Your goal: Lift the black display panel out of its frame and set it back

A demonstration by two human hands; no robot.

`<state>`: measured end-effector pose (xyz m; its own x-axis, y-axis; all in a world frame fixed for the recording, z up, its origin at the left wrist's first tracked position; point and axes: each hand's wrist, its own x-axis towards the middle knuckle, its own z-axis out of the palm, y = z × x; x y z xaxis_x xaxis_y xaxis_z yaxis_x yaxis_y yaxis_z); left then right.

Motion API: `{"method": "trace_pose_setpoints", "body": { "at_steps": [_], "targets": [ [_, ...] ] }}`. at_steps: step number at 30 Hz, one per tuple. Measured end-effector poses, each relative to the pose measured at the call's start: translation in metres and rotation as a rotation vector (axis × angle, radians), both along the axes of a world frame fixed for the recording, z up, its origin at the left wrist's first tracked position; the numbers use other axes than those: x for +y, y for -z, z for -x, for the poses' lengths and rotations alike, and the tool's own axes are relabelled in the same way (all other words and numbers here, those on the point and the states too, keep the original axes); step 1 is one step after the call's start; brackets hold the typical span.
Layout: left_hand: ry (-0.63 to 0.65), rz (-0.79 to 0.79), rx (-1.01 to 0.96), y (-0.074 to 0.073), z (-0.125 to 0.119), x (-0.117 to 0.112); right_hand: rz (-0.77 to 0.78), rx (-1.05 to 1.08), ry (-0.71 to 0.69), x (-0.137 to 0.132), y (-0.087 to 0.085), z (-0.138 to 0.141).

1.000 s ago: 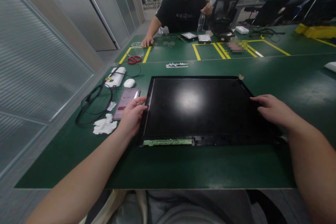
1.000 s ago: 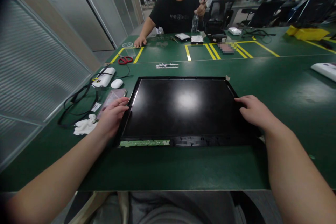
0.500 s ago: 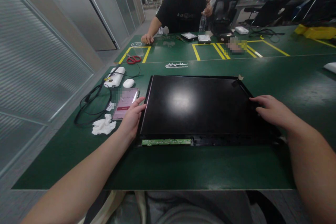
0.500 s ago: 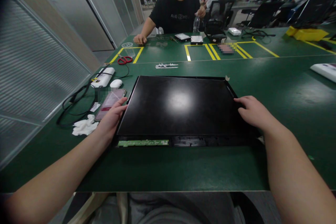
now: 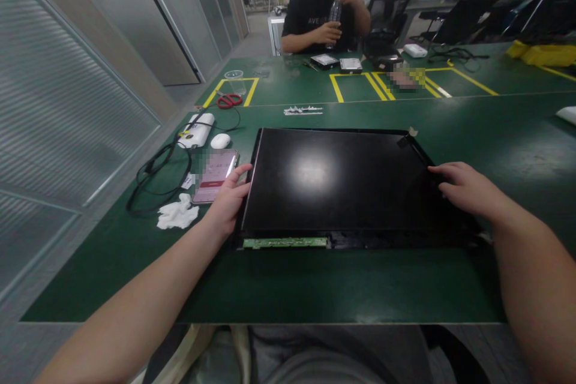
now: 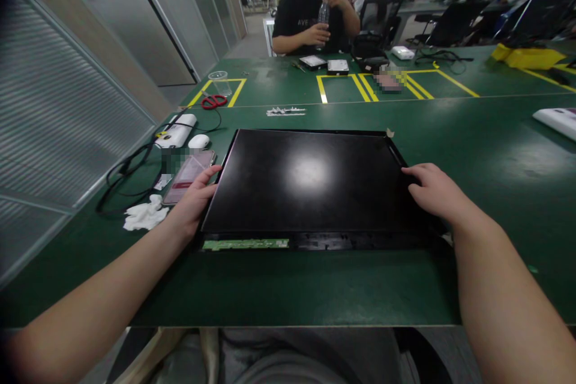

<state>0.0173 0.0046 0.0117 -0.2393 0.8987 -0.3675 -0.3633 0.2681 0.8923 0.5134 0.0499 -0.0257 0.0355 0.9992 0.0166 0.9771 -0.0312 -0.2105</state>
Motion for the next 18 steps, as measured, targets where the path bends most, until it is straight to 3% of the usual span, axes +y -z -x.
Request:
{"method": "trace_pose_setpoints", "body": {
  "at_steps": [13, 18],
  "targets": [
    [0.086, -0.14, 0.139, -0.0002, -0.0004, -0.0033, -0.031, 0.008, 0.003, -0.0012, -0.0028, 0.0],
    [0.1, -0.178, 0.163, 0.0067, 0.0029, -0.0025, -0.035, 0.003, -0.014, 0.0002, -0.0024, -0.0003]
  ]
}}
